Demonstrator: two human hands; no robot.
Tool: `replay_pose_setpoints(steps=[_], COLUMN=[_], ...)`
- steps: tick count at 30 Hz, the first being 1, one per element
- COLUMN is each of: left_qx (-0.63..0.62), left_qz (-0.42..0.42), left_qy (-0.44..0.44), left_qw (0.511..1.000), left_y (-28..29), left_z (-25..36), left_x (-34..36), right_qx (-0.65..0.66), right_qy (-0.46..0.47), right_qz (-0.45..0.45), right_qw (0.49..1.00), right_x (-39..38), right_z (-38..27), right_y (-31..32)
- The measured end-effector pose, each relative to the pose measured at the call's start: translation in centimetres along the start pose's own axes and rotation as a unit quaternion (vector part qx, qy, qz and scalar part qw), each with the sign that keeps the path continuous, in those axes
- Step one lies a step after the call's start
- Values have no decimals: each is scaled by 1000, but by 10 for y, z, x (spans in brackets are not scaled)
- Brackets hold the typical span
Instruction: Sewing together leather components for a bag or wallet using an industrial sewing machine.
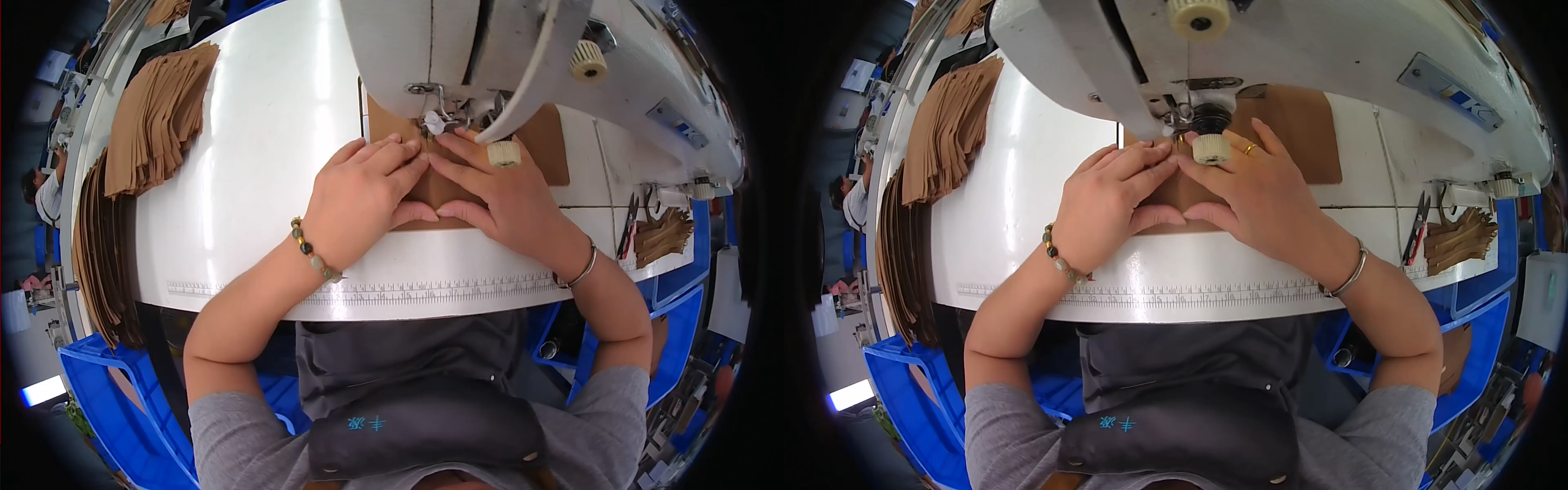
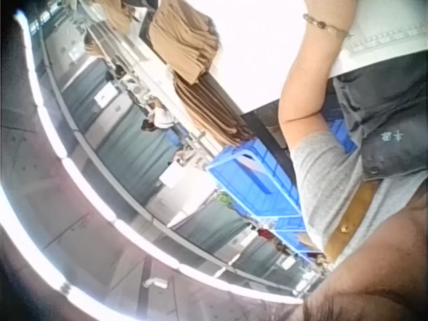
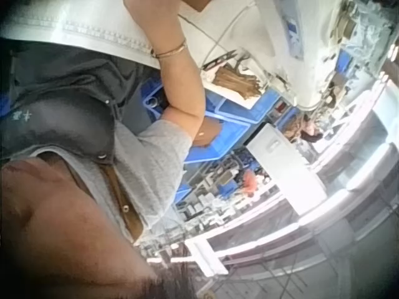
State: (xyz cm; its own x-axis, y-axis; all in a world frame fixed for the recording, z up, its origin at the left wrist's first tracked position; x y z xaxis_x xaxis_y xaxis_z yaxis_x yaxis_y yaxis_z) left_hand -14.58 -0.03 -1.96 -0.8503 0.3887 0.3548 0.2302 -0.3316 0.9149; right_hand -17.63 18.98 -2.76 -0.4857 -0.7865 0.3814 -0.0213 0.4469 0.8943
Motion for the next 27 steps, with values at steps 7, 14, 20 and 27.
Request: replay_pose_setpoints(steps=[7,14,20,27], left_qx=[-17,-20,-20,-21], left_qz=[9,5,17,1], left_qy=[0,-2,-5,8], left_qw=[1000,1000,1000,1000], left_y=[-2,-3,-2,-3], left_z=[-6,-5,-5,-6], left_x=[7,9,12,13], right_qx=[-19,-22,-11,-23], right_qy=[-13,-5,-8,-5], right_qz=[11,38,38,29], right_qw=[1000,999,999,999], right_x=[3,0,0,3], right_z=[4,8,11,12], right_y=[-1,-4,-5,-4])
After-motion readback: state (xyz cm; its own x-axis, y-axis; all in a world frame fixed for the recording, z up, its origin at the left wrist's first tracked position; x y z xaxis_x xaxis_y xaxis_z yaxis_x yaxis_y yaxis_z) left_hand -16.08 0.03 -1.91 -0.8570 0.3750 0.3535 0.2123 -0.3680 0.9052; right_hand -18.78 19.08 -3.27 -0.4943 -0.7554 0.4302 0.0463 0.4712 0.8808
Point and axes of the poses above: each hand's wrist, its own x-axis towards the middle knuckle, its own y-axis out of the back of the hand, z = x × y, the point moved 4 cm from there along x, towards the middle knuckle, and after that the axes turned 7 degrees about y, right-handed, at the moved point
